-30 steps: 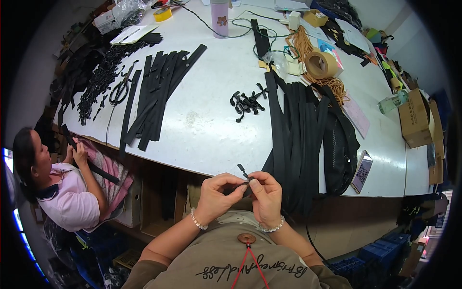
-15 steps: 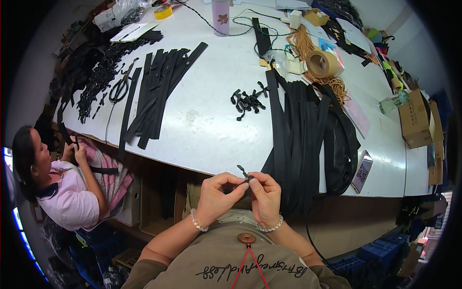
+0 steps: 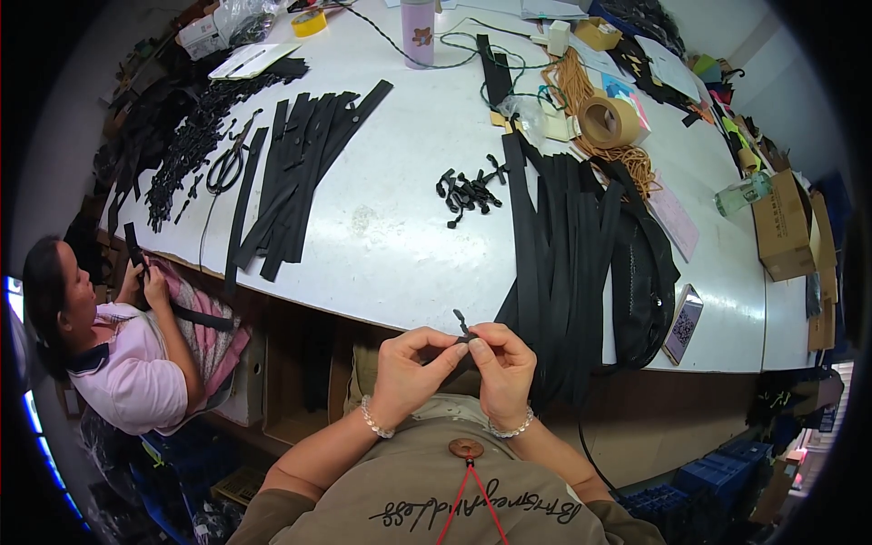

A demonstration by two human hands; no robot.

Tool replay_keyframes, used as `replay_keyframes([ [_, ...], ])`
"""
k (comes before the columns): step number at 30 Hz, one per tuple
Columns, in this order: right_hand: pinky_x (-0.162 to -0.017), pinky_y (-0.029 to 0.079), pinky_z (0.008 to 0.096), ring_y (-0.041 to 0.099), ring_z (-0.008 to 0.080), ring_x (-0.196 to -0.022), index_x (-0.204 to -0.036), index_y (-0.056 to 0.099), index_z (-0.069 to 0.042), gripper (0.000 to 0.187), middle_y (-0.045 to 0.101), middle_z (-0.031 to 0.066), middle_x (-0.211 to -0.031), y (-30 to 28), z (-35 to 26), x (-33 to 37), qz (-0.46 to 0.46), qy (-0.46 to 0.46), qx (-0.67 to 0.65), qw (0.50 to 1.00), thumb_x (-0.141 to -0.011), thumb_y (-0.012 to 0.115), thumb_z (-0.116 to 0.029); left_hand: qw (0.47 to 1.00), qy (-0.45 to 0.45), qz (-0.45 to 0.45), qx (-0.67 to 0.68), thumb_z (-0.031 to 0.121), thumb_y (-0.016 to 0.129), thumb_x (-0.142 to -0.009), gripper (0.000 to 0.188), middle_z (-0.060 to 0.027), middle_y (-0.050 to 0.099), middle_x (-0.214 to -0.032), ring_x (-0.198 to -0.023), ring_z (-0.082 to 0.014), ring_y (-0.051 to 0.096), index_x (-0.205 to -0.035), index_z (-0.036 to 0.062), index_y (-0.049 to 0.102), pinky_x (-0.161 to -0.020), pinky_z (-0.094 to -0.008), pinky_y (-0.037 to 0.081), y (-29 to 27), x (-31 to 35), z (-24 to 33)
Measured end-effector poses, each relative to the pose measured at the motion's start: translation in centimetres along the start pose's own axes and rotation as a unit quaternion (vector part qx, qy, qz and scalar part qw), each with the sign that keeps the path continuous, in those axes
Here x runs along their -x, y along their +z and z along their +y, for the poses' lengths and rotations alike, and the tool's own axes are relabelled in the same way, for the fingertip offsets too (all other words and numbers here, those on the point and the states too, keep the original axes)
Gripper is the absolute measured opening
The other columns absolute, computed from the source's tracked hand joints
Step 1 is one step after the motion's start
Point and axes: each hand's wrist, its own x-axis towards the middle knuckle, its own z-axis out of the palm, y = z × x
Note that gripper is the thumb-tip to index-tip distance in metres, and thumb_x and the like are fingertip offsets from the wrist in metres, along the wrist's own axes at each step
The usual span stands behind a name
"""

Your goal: Manually assembling zipper sliders onto black fabric straps at a manufacturing workbench.

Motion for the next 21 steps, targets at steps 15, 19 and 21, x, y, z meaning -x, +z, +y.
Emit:
replay_keyframes([
  [15, -0.075, 0.047, 0.0206, 0.057, 0.009, -0.084, -0.095, 0.06, 0.004, 0.014, 0.061, 0.006, -0.093, -0.4, -0.3, -0.2, -0.002, 0.041, -0.063, 0.997, -0.081, 0.061, 0.006, 1.0, -0.007, -0.005, 0.007, 0.0, 0.069, -0.078, 0.007, -0.0016, 0.064, -0.076, -0.068, -0.0037, 0.055, -0.082, -0.0032, 0.065, -0.06, -0.0178, 0.045, 0.2, 0.1, 0.2],
  [19, -0.074, 0.048, 0.0203, 0.058, 0.0089, -0.083, -0.095, 0.061, 0.003, 0.014, 0.061, 0.0064, -0.093, -0.7, -0.5, -0.3, -0.02, 0.031, -0.051, 0.998, -0.081, 0.062, 0.006, 1.0, 0.006, -0.005, 0.003, -0.001, 0.068, -0.078, 0.006, -0.0016, 0.064, -0.076, -0.068, -0.0035, 0.054, -0.083, -0.0031, 0.065, -0.06, -0.0177, 0.045, 0.0, 0.0, -0.1],
  [21, -0.072, 0.049, 0.0203, 0.058, 0.009, -0.082, -0.094, 0.061, 0.003, 0.014, 0.061, 0.0069, -0.093, -1.2, -0.6, -0.6, -0.052, 0.033, -0.022, 0.998, -0.081, 0.062, 0.006, 1.0, 0.011, -0.007, -0.001, -0.001, 0.068, -0.079, 0.006, -0.0017, 0.064, -0.076, -0.068, -0.0035, 0.054, -0.083, -0.0031, 0.065, -0.06, -0.0177, 0.045, -0.1, 0.0, 0.0],
])
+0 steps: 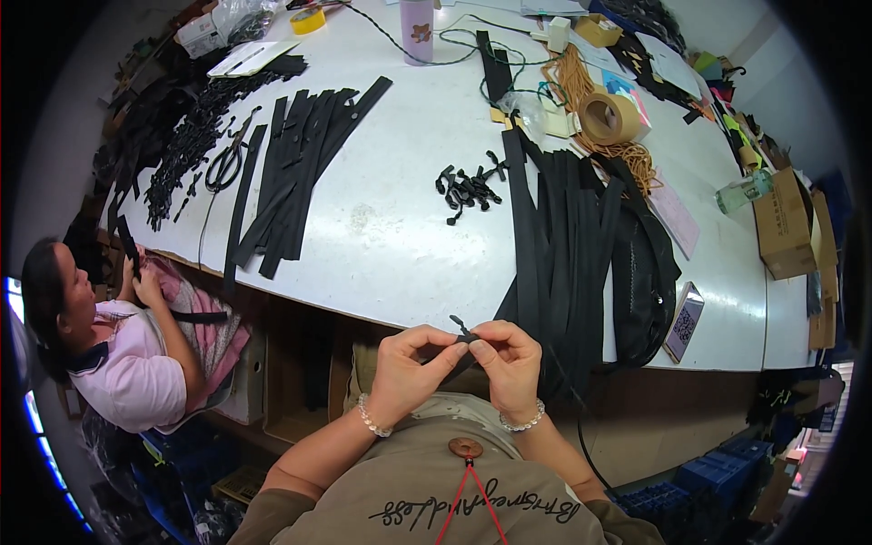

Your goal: Manually assembling zipper sliders onto black fabric straps at a manufacturing workbench.

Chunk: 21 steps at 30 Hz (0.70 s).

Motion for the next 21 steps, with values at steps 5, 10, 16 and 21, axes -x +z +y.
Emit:
replay_keyframes([
  [5, -0.067, 0.05, 0.0197, 0.059, 0.0089, -0.079, -0.094, 0.061, 0.004, 0.012, 0.061, 0.0076, -0.092, -0.3, -1.4, -0.6, -0.052, 0.033, 0.036, 0.997, -0.081, 0.062, 0.006, 0.999, -0.018, -0.018, 0.025, 0.003, 0.069, -0.079, 0.008, -0.0039, 0.066, -0.077, -0.069, -0.0045, 0.058, -0.084, -0.0017, 0.066, -0.061, -0.0185, 0.047, -0.5, 0.0, 0.0],
  [10, -0.065, 0.052, 0.0197, 0.06, 0.0087, -0.077, -0.094, 0.061, 0.005, 0.013, 0.062, 0.0079, -0.091, -0.5, -1.1, -0.2, -0.036, 0.036, 0.028, 0.998, -0.082, 0.062, 0.005, 0.999, 0.012, -0.04, -0.023, 0.003, 0.069, -0.078, 0.008, -0.0056, 0.067, -0.08, -0.071, -0.0056, 0.059, -0.084, -0.0023, 0.066, -0.063, -0.0192, 0.048, -0.7, 0.0, 0.3],
  [16, -0.066, 0.051, 0.0197, 0.06, 0.0084, -0.076, -0.096, 0.06, 0.005, 0.015, 0.063, 0.0059, -0.087, -0.3, -0.7, 0.1, -0.005, 0.05, 0.014, 0.999, -0.082, 0.062, 0.004, 0.998, 0.028, -0.037, -0.042, 0.001, 0.068, -0.077, 0.008, -0.0053, 0.066, -0.078, -0.069, -0.0053, 0.059, -0.083, -0.0023, 0.066, -0.062, -0.019, 0.048, -0.7, -0.2, 0.3],
  [21, -0.066, 0.051, 0.0191, 0.06, 0.0081, -0.076, -0.096, 0.061, 0.005, 0.014, 0.063, 0.006, -0.087, -0.2, -1.1, 0.0, -0.013, 0.045, 0.038, 0.998, -0.082, 0.062, 0.004, 0.998, 0.025, -0.028, -0.053, 0.001, 0.068, -0.075, 0.007, -0.004, 0.065, -0.075, -0.068, -0.0042, 0.059, -0.081, -0.0022, 0.066, -0.06, -0.0184, 0.047, -0.8, -0.1, 0.2],
])
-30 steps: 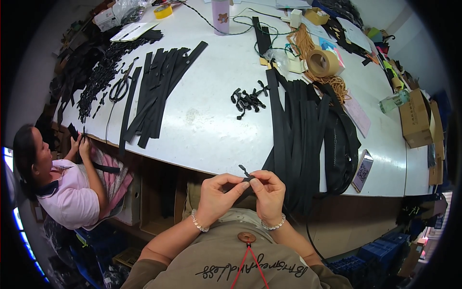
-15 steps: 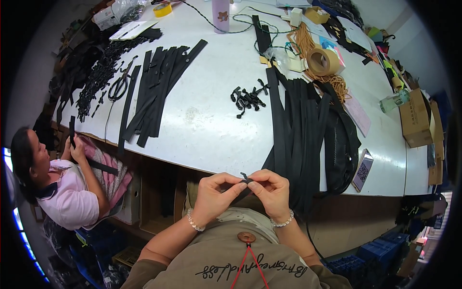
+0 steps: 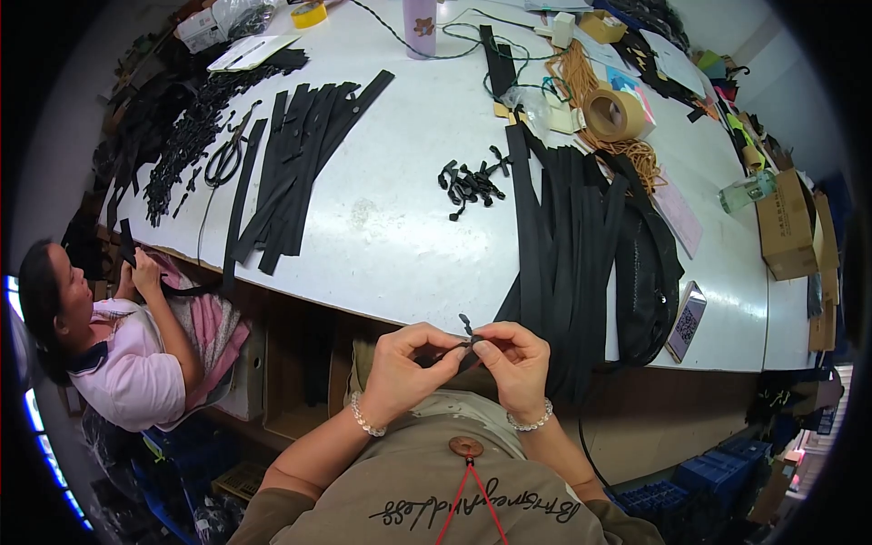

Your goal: Manually assembling zipper sliders onto black fabric straps at a manufacturing workbench.

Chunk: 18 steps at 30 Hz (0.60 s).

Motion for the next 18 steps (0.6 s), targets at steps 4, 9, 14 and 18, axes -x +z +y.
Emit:
replay_keyframes([
  [4, -0.065, 0.05, 0.0188, 0.06, 0.0076, -0.076, -0.096, 0.062, 0.004, 0.014, 0.063, 0.0054, -0.088, 0.06, -0.11, -0.05, 0.0, -0.006, 0.015, 1.0, -0.082, 0.061, 0.004, 1.0, 0.0, 0.014, 0.012, 0.001, 0.069, -0.075, 0.007, -0.0031, 0.065, -0.075, -0.066, -0.0035, 0.057, -0.08, -0.0014, 0.065, -0.059, -0.018, 0.047, 0.23, -0.08, 0.05],
  [9, -0.064, 0.049, 0.0181, 0.059, 0.0064, -0.075, -0.096, 0.063, 0.004, 0.014, 0.064, 0.0044, -0.086, 0.1, -0.41, -0.11, -0.012, 0.007, 0.032, 0.999, -0.083, 0.062, 0.003, 1.0, -0.005, 0.017, 0.005, 0.002, 0.07, -0.074, 0.007, -0.0032, 0.065, -0.075, -0.065, -0.0034, 0.057, -0.079, -0.0013, 0.065, -0.058, -0.0176, 0.046, 0.18, 0.08, 0.07],
  [14, -0.064, 0.049, 0.0179, 0.059, 0.0063, -0.075, -0.096, 0.063, 0.004, 0.013, 0.064, 0.0044, -0.085, 0.03, -0.31, -0.06, -0.008, 0.009, 0.027, 1.0, -0.083, 0.061, 0.003, 0.999, -0.006, -0.003, -0.032, 0.0, 0.069, -0.075, 0.006, -0.0041, 0.064, -0.078, -0.071, -0.0061, 0.058, -0.079, -0.0007, 0.065, -0.063, -0.0196, 0.047, 0.03, 0.1, 0.49],
  [18, -0.064, 0.049, 0.0178, 0.059, 0.0061, -0.075, -0.095, 0.063, 0.004, 0.013, 0.064, 0.0044, -0.086, -0.08, -0.34, -0.09, -0.016, 0.006, 0.034, 0.999, -0.082, 0.062, 0.003, 1.0, 0.008, 0.006, -0.028, 0.003, 0.069, -0.075, 0.008, -0.0057, 0.066, -0.076, -0.067, -0.0056, 0.059, -0.081, -0.0019, 0.066, -0.061, -0.0196, 0.048, 0.11, 0.11, 0.44],
])
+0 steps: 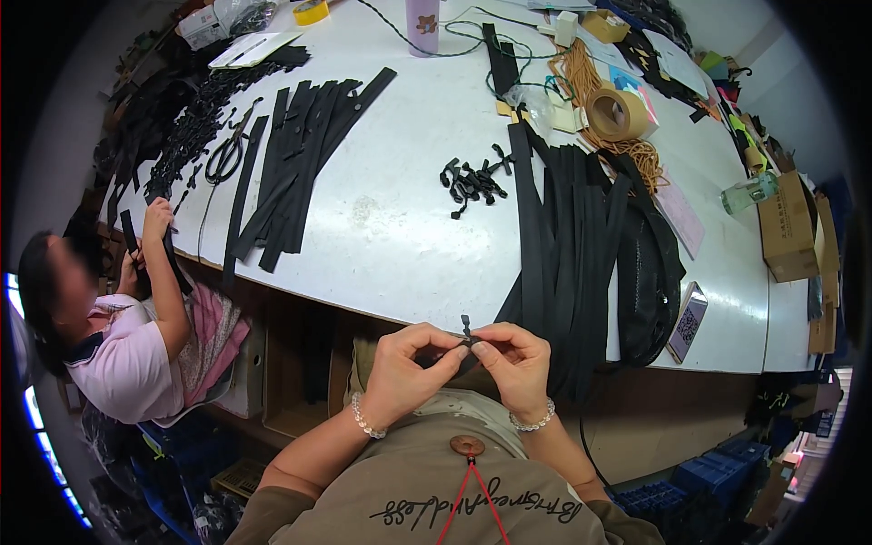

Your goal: Manually assembling zipper sliders onto black fabric straps at a manufacturing workbench.

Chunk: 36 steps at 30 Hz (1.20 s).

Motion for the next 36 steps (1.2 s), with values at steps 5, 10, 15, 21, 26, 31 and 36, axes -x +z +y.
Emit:
replay_keyframes([
  [5, -0.063, 0.048, 0.0174, 0.058, 0.0055, -0.074, -0.095, 0.063, 0.004, 0.013, 0.063, 0.0045, -0.086, 0.1, -0.1, 0.0, 0.001, -0.004, 0.001, 1.0, -0.082, 0.062, 0.004, 1.0, -0.023, 0.001, 0.018, 0.0, 0.068, -0.077, 0.005, -0.0048, 0.065, -0.079, -0.071, -0.0063, 0.058, -0.081, -0.0018, 0.065, -0.064, -0.0193, 0.047, 0.1, 0.1, -0.1],
  [10, -0.062, 0.047, 0.0169, 0.057, 0.0052, -0.073, -0.094, 0.063, 0.004, 0.013, 0.063, 0.0045, -0.086, 0.2, -0.4, 0.0, -0.002, -0.027, 0.048, 0.998, -0.081, 0.062, 0.005, 1.0, -0.008, 0.003, 0.029, 0.002, 0.068, -0.077, 0.008, -0.0072, 0.067, -0.079, -0.07, -0.0077, 0.061, -0.083, -0.0023, 0.066, -0.063, -0.0209, 0.049, 0.2, 0.2, -0.1],
  [15, -0.063, 0.048, 0.0176, 0.058, 0.0064, -0.075, -0.094, 0.063, 0.005, 0.013, 0.063, 0.0056, -0.086, 0.3, -0.1, 0.1, 0.007, -0.029, 0.011, 0.999, -0.081, 0.062, 0.006, 1.0, 0.018, 0.006, 0.02, 0.002, 0.068, -0.078, 0.008, -0.007, 0.067, -0.08, -0.073, -0.0091, 0.062, -0.085, -0.002, 0.066, -0.066, -0.0217, 0.049, 0.3, 0.1, -0.4],
  [21, -0.065, 0.048, 0.0191, 0.059, 0.0092, -0.078, -0.093, 0.064, 0.005, 0.015, 0.063, 0.0082, -0.089, 0.3, -0.6, 0.1, -0.01, -0.067, 0.055, 0.996, -0.079, 0.063, 0.008, 0.996, 0.02, 0.005, 0.081, -0.001, 0.065, -0.079, 0.007, -0.0076, 0.067, -0.083, -0.076, -0.0095, 0.061, -0.086, -0.0024, 0.066, -0.069, -0.0213, 0.049, 0.3, 0.5, -0.9],
  [26, -0.066, 0.049, 0.02, 0.059, 0.0097, -0.079, -0.095, 0.065, 0.004, 0.018, 0.062, 0.0076, -0.089, -0.1, -0.4, 0.0, -0.03, -0.12, 0.11, 0.986, -0.078, 0.064, 0.008, 0.99, 0.025, -0.002, 0.137, -0.002, 0.066, -0.08, 0.007, -0.0076, 0.066, -0.087, -0.078, -0.0095, 0.061, -0.087, -0.0021, 0.066, -0.069, -0.0211, 0.049, 0.5, 0.4, -1.6],
  [31, -0.065, 0.048, 0.0201, 0.058, 0.0087, -0.079, -0.093, 0.064, 0.004, 0.016, 0.061, 0.0067, -0.089, 1.6, -0.8, 0.9, 0.064, -0.014, -0.055, 0.996, -0.077, 0.066, 0.006, 0.98, 0.029, -0.011, 0.198, -0.003, 0.064, -0.081, 0.016, -0.0063, 0.065, -0.091, -0.08, -0.0083, 0.059, -0.097, -0.0012, 0.063, -0.071, -0.0206, 0.048, 0.4, 0.3, -2.7],
  [36, -0.051, 0.044, 0.0175, 0.054, 0.0061, -0.06, -0.079, 0.058, 0.004, 0.005, 0.057, 0.0036, -0.077, 0.9, 0.4, 0.8, 0.011, -0.056, 0.096, 0.994, -0.08, 0.062, 0.006, 0.971, -0.015, 0.015, 0.238, -0.003, 0.06, -0.083, 0.024, -0.0044, 0.063, -0.097, -0.085, -0.0064, 0.055, -0.108, -0.0009, 0.06, -0.076, -0.0199, 0.045, 0.7, 0.0, -1.7],
])
